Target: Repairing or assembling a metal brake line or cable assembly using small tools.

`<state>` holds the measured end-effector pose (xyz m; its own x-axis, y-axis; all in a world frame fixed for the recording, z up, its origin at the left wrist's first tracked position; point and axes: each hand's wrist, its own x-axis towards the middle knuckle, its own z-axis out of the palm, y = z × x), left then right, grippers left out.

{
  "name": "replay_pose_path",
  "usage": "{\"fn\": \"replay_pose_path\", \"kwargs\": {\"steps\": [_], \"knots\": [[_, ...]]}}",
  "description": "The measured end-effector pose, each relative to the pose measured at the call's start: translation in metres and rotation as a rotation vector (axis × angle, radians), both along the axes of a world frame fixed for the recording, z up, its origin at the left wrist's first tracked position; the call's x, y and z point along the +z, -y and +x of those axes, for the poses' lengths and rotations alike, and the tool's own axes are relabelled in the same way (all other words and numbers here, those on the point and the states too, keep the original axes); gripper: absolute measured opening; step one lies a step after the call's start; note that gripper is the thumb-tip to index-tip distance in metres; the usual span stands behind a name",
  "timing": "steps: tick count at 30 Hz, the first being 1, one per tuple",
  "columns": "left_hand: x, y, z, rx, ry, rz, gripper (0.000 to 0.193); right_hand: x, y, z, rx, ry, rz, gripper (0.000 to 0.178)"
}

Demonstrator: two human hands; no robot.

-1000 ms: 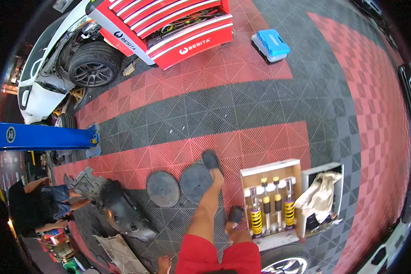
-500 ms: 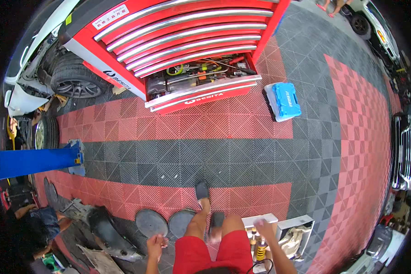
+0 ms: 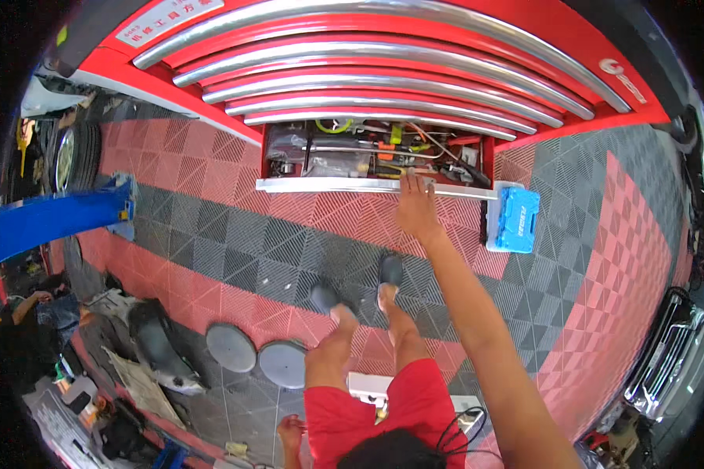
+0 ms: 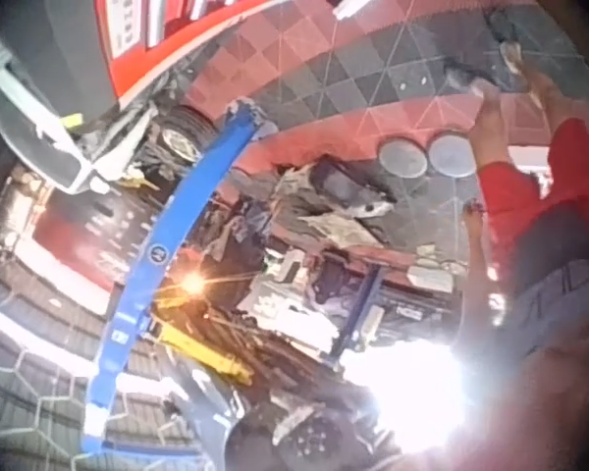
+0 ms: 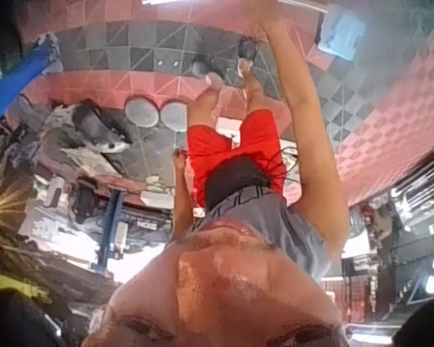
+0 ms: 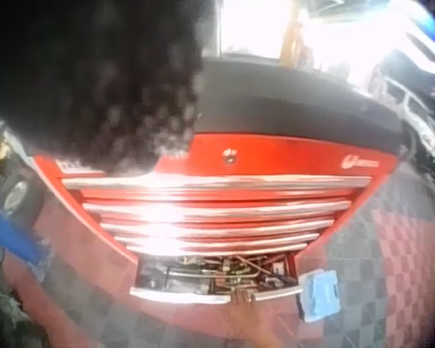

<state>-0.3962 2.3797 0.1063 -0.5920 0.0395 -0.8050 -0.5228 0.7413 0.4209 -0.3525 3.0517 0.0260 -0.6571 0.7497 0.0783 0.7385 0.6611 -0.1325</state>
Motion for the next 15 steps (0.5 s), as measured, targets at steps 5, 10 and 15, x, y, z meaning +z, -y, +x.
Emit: {"fn": "replay_pose_path", "kwargs": {"steps": [5,10,15], "knots": [[0.022,-0.036,0.040,-0.036,0.115,-0.028,0.020,-0.011,-0.001,-0.006,-0.044,0.097,-0.149,0.048],[0.026,-0.071,0.024,0.144,0.174,0.009,0.021,-0.015,-0.007,-0.001,-0.049,0.177,-0.058,0.045],[0.029,-0.115,0.003,0.113,0.199,-0.064,0.024,-0.002,-0.012,-0.012,-0.039,0.215,-0.170,0.044]]}}
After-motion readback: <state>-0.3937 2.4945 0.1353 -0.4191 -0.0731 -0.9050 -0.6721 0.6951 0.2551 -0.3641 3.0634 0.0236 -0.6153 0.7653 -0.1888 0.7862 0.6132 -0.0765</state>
